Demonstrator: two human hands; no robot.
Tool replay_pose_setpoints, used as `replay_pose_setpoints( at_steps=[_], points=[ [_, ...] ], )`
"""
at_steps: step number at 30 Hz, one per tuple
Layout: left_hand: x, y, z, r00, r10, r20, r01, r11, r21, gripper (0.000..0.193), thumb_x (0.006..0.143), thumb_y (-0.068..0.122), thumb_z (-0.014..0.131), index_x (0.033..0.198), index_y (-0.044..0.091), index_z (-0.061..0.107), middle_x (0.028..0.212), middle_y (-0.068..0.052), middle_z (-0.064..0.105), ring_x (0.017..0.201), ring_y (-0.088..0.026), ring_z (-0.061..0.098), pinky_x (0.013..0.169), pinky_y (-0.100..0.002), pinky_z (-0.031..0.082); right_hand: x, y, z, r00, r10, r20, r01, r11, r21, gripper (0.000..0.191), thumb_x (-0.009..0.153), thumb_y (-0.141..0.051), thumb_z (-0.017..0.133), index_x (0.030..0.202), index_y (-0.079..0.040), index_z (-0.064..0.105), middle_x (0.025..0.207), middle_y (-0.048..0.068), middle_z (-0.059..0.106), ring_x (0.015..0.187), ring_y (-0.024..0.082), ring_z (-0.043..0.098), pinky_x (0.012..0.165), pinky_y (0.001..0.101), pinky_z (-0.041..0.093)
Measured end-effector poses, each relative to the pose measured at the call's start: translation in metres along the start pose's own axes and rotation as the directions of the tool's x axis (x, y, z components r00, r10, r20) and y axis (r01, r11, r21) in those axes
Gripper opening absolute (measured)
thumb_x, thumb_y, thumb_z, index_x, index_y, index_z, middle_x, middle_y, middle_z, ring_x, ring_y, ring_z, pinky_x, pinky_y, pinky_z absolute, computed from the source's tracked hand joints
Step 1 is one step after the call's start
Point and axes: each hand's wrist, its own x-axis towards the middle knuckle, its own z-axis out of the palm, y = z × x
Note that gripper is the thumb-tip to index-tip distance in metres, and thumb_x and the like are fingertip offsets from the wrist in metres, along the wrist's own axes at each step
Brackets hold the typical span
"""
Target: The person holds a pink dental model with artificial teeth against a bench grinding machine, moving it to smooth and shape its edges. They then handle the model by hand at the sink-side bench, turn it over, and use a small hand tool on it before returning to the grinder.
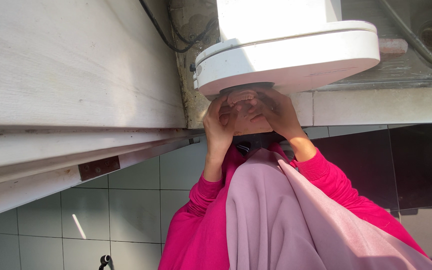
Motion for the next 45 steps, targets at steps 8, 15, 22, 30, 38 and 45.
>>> replay_pose_setpoints(
  at_steps=[8, 15, 22, 30, 38, 45],
  points=[
    [0.000, 0.027, 0.002, 0.950, 0.299, 0.088, -0.311, 0.932, 0.188, 0.038, 0.100, 0.007, 0.072, 0.136, 0.015, 0.066, 0.118, -0.008, 0.067, 0.103, -0.019, 0.072, 0.080, -0.031, 0.061, -0.017, -0.005, -0.011, 0.997, -0.074, -0.006, 0.074, 0.997, -0.027, 0.039, 0.105, -0.014, 0.065, 0.140, 0.003, 0.058, 0.105, 0.012, 0.073, 0.091, 0.017, 0.073, 0.075, 0.0299, 0.064],
    [-0.008, 0.020, 0.005, 0.999, 0.046, 0.003, -0.046, 0.998, 0.036, 0.036, 0.092, 0.003, 0.077, 0.127, 0.003, 0.065, 0.099, -0.008, 0.075, 0.088, -0.016, 0.077, 0.078, -0.028, 0.062, -0.025, -0.012, -0.014, 0.999, 0.003, 0.035, -0.003, 1.000, -0.002, 0.030, 0.103, -0.012, 0.064, 0.129, 0.002, 0.060, 0.106, 0.011, 0.075, 0.090, 0.016, 0.074, 0.068, 0.0281, 0.065],
    [-0.017, -0.006, 0.013, 0.998, -0.001, -0.060, -0.005, 0.994, -0.106, 0.029, 0.097, -0.002, 0.072, 0.124, -0.006, 0.064, 0.108, -0.014, 0.078, 0.099, -0.015, 0.076, 0.087, -0.027, 0.061, -0.031, -0.017, 0.000, 1.000, -0.009, 0.001, 0.009, 0.998, -0.069, 0.036, 0.100, -0.011, 0.065, 0.132, 0.003, 0.058, 0.099, 0.011, 0.074, 0.088, 0.016, 0.074, 0.068, 0.0281, 0.065],
    [-0.013, -0.024, 0.025, 0.990, -0.098, -0.106, 0.053, 0.929, -0.366, 0.027, 0.098, 0.000, 0.072, 0.119, -0.008, 0.058, 0.116, -0.021, 0.072, 0.110, -0.018, 0.071, 0.096, -0.028, 0.059, -0.022, -0.009, 0.005, 0.993, 0.075, -0.088, -0.074, 0.997, 0.017, 0.026, 0.104, -0.015, 0.063, 0.119, 0.006, 0.065, 0.097, 0.011, 0.076, 0.084, 0.015, 0.075, 0.069, 0.0266, 0.065],
    [-0.007, -0.015, 0.020, 0.994, -0.084, -0.069, 0.055, 0.933, -0.357, 0.022, 0.102, 0.000, 0.063, 0.121, -0.008, 0.056, 0.121, -0.021, 0.073, 0.115, -0.018, 0.071, 0.098, -0.026, 0.057, -0.009, 0.002, 0.006, 0.994, 0.036, -0.106, -0.044, 0.996, -0.075, 0.026, 0.104, -0.014, 0.063, 0.119, 0.006, 0.067, 0.093, 0.010, 0.076, 0.084, 0.014, 0.074, 0.073, 0.0256, 0.063],
    [0.003, -0.009, 0.021, 0.987, -0.125, -0.102, 0.097, 0.966, -0.239, 0.020, 0.102, 0.001, 0.066, 0.118, -0.009, 0.058, 0.116, -0.022, 0.075, 0.111, -0.019, 0.072, 0.095, -0.027, 0.057, -0.001, -0.002, 0.007, 0.993, 0.079, -0.090, -0.075, 0.996, 0.040, 0.027, 0.102, -0.014, 0.063, 0.119, 0.007, 0.065, 0.095, 0.009, 0.074, 0.085, 0.012, 0.073, 0.073, 0.0258, 0.065]
  ],
)
